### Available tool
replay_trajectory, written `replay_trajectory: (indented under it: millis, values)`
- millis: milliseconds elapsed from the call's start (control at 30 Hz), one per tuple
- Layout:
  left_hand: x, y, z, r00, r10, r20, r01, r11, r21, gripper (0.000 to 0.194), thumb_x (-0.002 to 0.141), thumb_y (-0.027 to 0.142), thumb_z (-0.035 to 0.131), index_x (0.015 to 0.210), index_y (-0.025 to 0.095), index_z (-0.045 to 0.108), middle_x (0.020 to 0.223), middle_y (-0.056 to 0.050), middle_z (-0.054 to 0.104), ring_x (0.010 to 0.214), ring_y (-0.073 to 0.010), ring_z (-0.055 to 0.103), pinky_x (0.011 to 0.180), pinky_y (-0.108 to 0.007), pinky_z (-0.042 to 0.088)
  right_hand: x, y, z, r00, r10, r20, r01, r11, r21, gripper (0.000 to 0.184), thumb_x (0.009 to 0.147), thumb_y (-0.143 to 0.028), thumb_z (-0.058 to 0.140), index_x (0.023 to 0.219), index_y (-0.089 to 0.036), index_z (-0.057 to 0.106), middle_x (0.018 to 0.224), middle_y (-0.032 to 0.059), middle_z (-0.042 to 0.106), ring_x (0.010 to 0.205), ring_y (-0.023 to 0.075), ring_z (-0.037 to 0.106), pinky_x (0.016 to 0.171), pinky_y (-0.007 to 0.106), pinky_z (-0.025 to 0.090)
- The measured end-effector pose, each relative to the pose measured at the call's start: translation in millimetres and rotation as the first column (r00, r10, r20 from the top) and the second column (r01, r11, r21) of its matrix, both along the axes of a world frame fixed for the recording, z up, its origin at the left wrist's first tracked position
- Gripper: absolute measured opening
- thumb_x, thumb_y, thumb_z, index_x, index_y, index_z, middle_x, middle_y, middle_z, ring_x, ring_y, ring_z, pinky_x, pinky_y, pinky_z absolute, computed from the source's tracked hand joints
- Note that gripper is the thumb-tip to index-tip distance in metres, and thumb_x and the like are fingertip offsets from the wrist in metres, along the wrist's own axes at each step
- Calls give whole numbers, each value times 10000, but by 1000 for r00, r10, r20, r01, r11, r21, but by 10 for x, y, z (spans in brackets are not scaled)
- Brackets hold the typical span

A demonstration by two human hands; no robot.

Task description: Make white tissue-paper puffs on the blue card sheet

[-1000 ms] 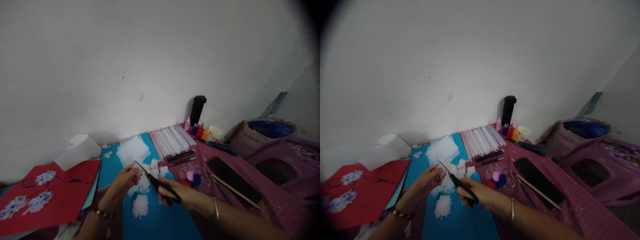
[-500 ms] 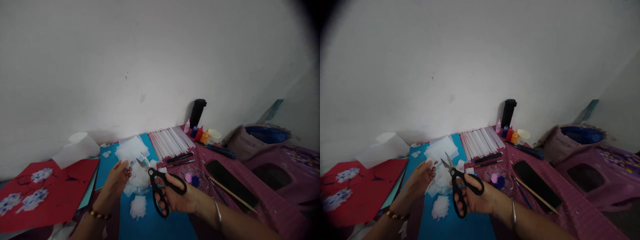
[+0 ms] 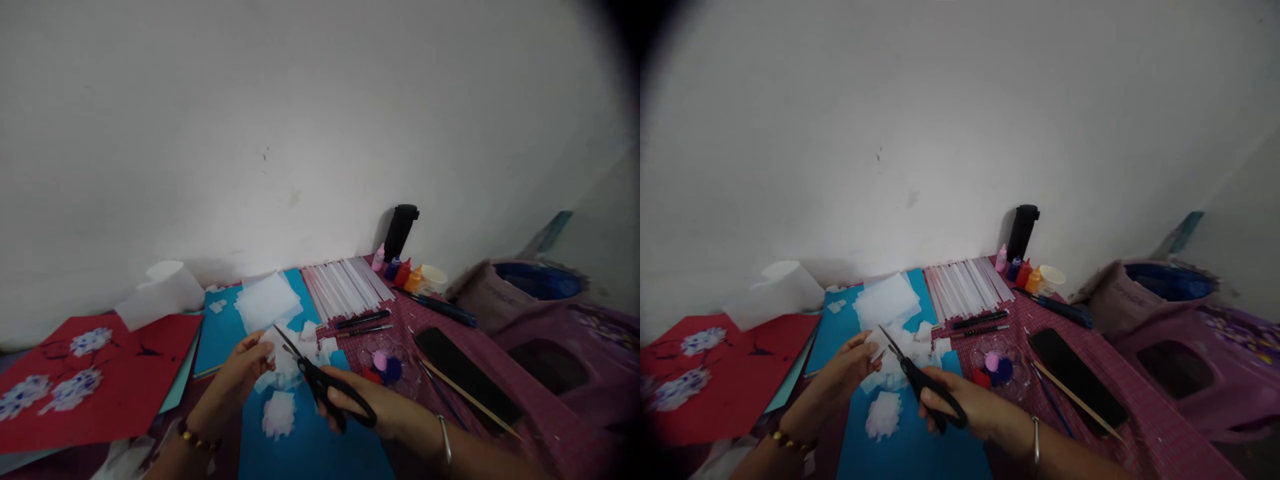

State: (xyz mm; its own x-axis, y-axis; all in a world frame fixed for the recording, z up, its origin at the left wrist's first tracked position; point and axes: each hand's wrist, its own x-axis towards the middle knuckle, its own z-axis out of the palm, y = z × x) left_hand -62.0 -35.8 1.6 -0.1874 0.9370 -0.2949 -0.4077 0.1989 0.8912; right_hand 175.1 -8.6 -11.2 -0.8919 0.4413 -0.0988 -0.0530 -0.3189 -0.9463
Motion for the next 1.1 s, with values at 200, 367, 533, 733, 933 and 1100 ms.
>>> replay_trajectory:
  millis: [200,367,533,733,933,1100]
  values:
    - [37,16,-21,996,-55,-71,60,996,62,133,637,213,702,612,169,580,572,47,515,509,-80,463,526,-219,410,-68,-10,151,997,-25,78,19,997,78,540,766,-577,556,1054,-123,502,800,19,499,591,68,474,528,208,361]
    - [59,36,3,996,-47,-81,50,998,36,118,631,222,710,659,170,607,613,37,539,538,-86,477,551,-223,423,-98,-21,127,997,-52,58,49,997,54,503,755,-577,569,966,-127,493,761,7,498,562,57,468,505,198,355]
    - [58,65,-24,996,-49,-78,54,997,60,104,638,228,696,649,171,610,605,34,543,526,-83,477,536,-215,415,-167,-32,-7,991,-114,68,115,993,-12,522,723,-592,596,956,-146,461,686,-28,495,471,36,454,423,164,342]
    - [21,108,-44,995,-15,-99,16,1000,14,141,607,229,707,638,167,584,595,39,543,512,-85,499,532,-222,421,-202,0,-97,997,-74,3,74,990,-120,525,747,-608,563,969,-137,492,666,-21,519,427,42,476,396,166,361]
    - [-168,153,29,917,40,-397,-58,998,-33,361,589,234,671,933,184,575,967,-64,615,542,-118,570,463,-250,432,-150,55,-134,985,70,-159,-134,887,-441,595,737,-628,559,1075,-140,522,806,39,561,607,120,568,577,264,438]
    - [-155,104,141,934,-4,-356,24,998,53,501,567,122,637,1056,216,581,1191,-93,565,547,-100,574,510,-260,454,-122,90,-134,973,134,-188,-218,803,-555,647,710,-668,552,1117,-166,509,821,34,584,642,146,580,644,302,420]
